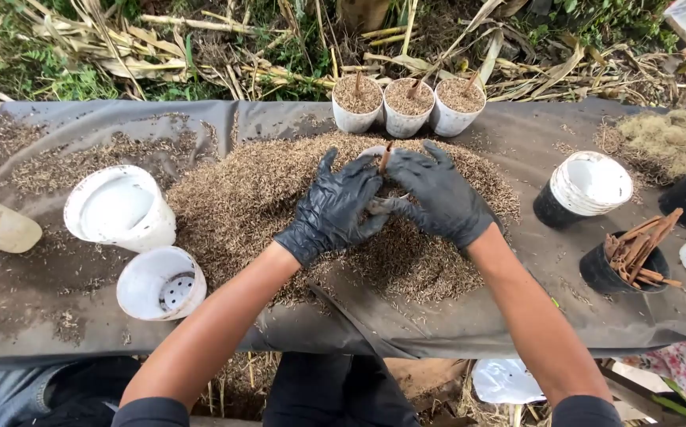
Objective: Filling small plastic pots with soil substrate using hands and a trowel
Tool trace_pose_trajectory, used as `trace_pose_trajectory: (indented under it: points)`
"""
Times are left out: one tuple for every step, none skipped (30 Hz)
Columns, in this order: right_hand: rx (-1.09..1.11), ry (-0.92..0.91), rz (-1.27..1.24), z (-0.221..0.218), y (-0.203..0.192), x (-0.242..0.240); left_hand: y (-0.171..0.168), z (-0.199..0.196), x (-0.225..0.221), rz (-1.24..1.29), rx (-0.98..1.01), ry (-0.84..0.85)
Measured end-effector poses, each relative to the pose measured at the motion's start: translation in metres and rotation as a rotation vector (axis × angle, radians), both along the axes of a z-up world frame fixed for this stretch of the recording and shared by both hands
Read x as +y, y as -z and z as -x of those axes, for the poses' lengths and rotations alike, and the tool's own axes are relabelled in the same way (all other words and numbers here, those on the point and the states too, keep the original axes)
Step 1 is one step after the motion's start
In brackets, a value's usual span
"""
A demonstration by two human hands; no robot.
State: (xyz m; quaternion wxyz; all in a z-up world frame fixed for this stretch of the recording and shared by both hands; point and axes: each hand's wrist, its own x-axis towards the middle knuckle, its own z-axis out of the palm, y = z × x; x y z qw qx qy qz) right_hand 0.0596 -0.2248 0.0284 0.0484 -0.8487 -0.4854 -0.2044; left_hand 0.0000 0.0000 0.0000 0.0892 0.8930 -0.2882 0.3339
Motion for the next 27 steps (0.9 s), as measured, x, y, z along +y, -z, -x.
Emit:
trace_pose_trajectory:
  points:
    - [0.000,0.001,-0.001,-0.001,0.004,0.002,-0.010,0.004,0.003,-0.001,0.000,0.001]
    - [-0.085,-0.022,-0.015,-0.002,0.009,0.003,-0.021,0.009,0.006,-0.047,-0.023,-0.018]
    - [-0.174,-0.042,-0.032,-0.004,0.012,0.004,-0.032,0.012,0.008,-0.096,-0.049,-0.034]
    - [-0.177,-0.039,-0.034,-0.008,0.013,0.003,-0.040,0.016,0.006,-0.099,-0.052,-0.031]
    - [-0.165,-0.040,-0.032,-0.009,0.016,0.001,-0.045,0.022,0.002,-0.010,-0.072,-0.030]
    - [-0.153,-0.041,-0.029,-0.011,0.019,-0.002,-0.050,0.029,-0.002,0.079,-0.092,-0.029]
    - [-0.150,-0.038,-0.030,-0.011,0.024,-0.006,-0.030,0.016,0.000,0.078,-0.088,-0.026]
    - [-0.130,-0.011,-0.037,-0.012,0.029,-0.010,-0.011,0.003,0.002,0.054,-0.015,-0.037]
    - [-0.114,0.016,-0.046,-0.014,0.033,-0.014,0.008,-0.011,0.003,0.030,0.054,-0.049]
    - [-0.115,0.019,-0.047,-0.011,0.025,-0.014,0.011,-0.016,0.004,0.028,0.053,-0.046]
    - [-0.044,0.040,-0.011,-0.006,0.018,-0.014,0.016,-0.019,0.005,0.035,0.040,-0.030]
    - [0.026,0.061,0.024,-0.001,0.012,-0.014,0.022,-0.022,0.006,0.043,0.028,-0.014]
    - [0.027,0.059,0.023,0.005,-0.007,-0.017,0.028,-0.020,0.002,0.042,0.029,-0.016]
    - [0.179,0.069,-0.066,0.011,-0.027,-0.019,0.034,-0.018,-0.001,0.355,0.296,0.108]
    - [0.334,0.080,-0.154,0.018,-0.045,-0.023,0.041,-0.016,-0.006,0.670,0.567,0.234]
    - [0.338,0.080,-0.152,0.017,-0.034,-0.034,0.030,-0.008,-0.004,0.672,0.570,0.233]
    - [0.327,0.138,-0.145,0.015,-0.025,-0.046,0.017,-0.002,-0.003,0.578,0.518,0.150]
    - [0.317,0.197,-0.138,0.014,-0.016,-0.059,0.004,0.004,-0.002,0.483,0.464,0.069]
    - [0.314,0.200,-0.135,0.022,-0.007,-0.055,-0.013,0.012,-0.003,0.486,0.462,0.073]
    - [0.301,0.190,-0.039,0.030,0.001,-0.051,-0.030,0.019,-0.004,0.346,0.379,-0.045]
    - [0.289,0.184,0.056,0.039,0.010,-0.050,-0.047,0.026,-0.007,0.204,0.294,-0.157]
    - [0.287,0.191,0.058,0.050,0.012,-0.040,-0.051,0.028,-0.016,0.207,0.293,-0.150]
    - [0.373,0.188,0.079,0.062,0.017,-0.029,-0.054,0.032,-0.023,0.325,0.322,-0.211]
    - [0.460,0.184,0.099,0.074,0.021,-0.018,-0.057,0.035,-0.031,0.442,0.349,-0.272]
    - [0.462,0.185,0.094,0.085,0.017,-0.007,-0.022,0.017,-0.028,0.437,0.350,-0.272]
    - [0.444,0.186,0.140,0.095,0.012,0.004,0.013,-0.001,-0.025,0.289,0.223,-0.262]
    - [0.424,0.185,0.187,0.105,0.006,0.015,0.048,-0.019,-0.021,0.142,0.094,-0.252]
